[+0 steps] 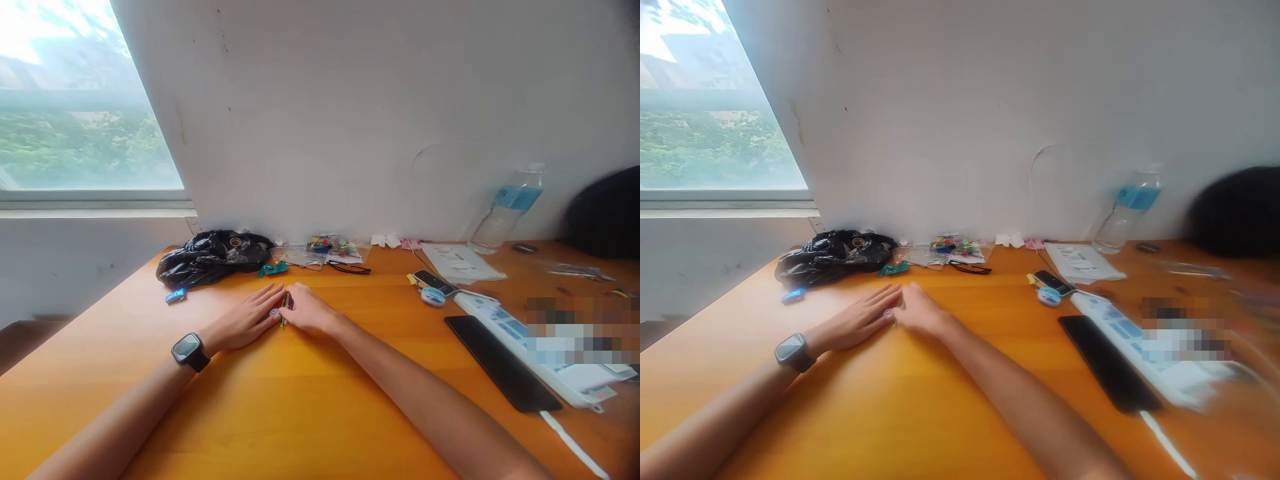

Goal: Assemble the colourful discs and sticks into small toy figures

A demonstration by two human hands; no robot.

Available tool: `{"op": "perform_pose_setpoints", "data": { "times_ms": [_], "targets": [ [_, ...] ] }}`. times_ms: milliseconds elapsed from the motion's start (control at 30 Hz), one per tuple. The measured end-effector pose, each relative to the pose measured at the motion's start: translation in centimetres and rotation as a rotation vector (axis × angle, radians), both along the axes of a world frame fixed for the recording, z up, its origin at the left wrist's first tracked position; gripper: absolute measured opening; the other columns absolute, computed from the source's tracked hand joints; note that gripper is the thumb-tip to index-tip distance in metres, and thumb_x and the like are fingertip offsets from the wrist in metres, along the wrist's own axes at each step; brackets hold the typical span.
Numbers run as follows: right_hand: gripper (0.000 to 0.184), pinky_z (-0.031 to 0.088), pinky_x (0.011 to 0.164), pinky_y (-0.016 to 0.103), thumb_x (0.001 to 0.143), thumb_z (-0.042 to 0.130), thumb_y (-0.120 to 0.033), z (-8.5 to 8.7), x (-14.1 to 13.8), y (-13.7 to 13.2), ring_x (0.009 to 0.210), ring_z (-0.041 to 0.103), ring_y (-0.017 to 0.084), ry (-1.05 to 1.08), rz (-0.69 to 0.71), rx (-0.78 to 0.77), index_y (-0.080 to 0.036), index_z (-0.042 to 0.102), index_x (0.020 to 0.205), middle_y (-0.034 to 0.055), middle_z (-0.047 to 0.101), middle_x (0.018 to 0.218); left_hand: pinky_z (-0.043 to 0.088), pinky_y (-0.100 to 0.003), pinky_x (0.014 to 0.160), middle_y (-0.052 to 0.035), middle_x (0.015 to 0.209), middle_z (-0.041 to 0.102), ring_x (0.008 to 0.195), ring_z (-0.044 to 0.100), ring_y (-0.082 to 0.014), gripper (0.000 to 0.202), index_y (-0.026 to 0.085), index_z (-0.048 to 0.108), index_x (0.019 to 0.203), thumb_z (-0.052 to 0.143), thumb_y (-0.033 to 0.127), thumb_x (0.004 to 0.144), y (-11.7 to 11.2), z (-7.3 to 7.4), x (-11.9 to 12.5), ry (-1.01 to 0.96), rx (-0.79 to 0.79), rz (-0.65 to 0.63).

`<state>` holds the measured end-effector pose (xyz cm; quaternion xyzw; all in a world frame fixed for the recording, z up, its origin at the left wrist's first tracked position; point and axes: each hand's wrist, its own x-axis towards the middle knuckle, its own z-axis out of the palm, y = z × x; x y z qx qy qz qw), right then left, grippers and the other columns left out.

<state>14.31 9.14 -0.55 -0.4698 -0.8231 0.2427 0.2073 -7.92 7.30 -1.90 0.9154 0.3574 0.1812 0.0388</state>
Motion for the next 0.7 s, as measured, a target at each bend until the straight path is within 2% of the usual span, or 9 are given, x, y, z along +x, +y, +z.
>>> {"op": "perform_pose_setpoints", "data": {
  "times_ms": [200, 333, 433, 600, 700],
  "targets": [
    [0.017, 0.047, 0.07, 0.029, 0.087, 0.07, -0.027, -0.5, 0.0, 0.8, 0.079, 0.062, 0.019, 0.074, -0.017, 0.018, -0.016, 0.063, 0.097, 0.009, 0.067, 0.096, 0.027, -0.052, 0.131, -0.0033, 0.174, 0.024, 0.162, 0.019, -0.0331, 0.067, 0.03, 0.024, 0.169, 0.039, 0.056, 0.109, 0.6, -0.4, -0.4, 0.042, -0.083, 0.049],
    [0.022, 0.05, 0.08, 0.03, 0.093, 0.067, -0.029, -0.2, 0.9, 1.9, 0.092, 0.066, 0.022, 0.001, -0.111, 0.135, -0.014, 0.067, 0.109, 0.013, 0.071, 0.107, 0.026, -0.053, 0.131, -0.0056, 0.174, 0.025, 0.161, 0.02, -0.0332, 0.067, 0.027, 0.026, 0.168, 0.041, 0.055, 0.109, 0.1, -0.1, -0.3, -0.032, -0.034, 0.096],
    [0.026, 0.05, 0.091, 0.03, 0.097, 0.064, -0.029, 0.7, 2.8, 3.9, 0.104, 0.066, 0.022, -0.132, -0.183, 0.27, -0.014, 0.068, 0.118, 0.0132, 0.071, 0.117, 0.027, -0.055, 0.13, -0.0042, 0.174, 0.024, 0.161, 0.019, -0.0343, 0.066, 0.03, 0.028, 0.167, 0.043, 0.053, 0.108, -0.7, 0.4, 0.4, -0.016, -0.006, 0.062],
    [0.028, 0.042, 0.11, 0.043, 0.098, 0.051, -0.013, 2.1, 7.2, 8.7, 0.128, 0.052, 0.032, -0.264, -0.33, 0.382, -0.01, 0.071, 0.117, 0.0213, 0.063, 0.132, 0.026, -0.059, 0.13, -0.0012, 0.173, 0.028, 0.161, 0.018, -0.0378, 0.07, 0.034, 0.026, 0.168, 0.049, 0.056, 0.105, -1.6, 1.1, 2.1, 0.101, -0.028, -0.085],
    [0.025, 0.035, 0.116, 0.049, 0.091, 0.058, -0.008, 2.5, 9.0, 11.3, 0.142, 0.039, 0.038, -0.358, -0.329, 0.402, -0.009, 0.076, 0.108, 0.0222, 0.056, 0.145, 0.025, -0.062, 0.129, -0.002, 0.17, 0.035, 0.16, 0.018, -0.0404, 0.07, 0.033, 0.028, 0.167, 0.05, 0.056, 0.105, -1.7, 1.2, 2.4, 0.104, -0.033, -0.094]
  ]
}}
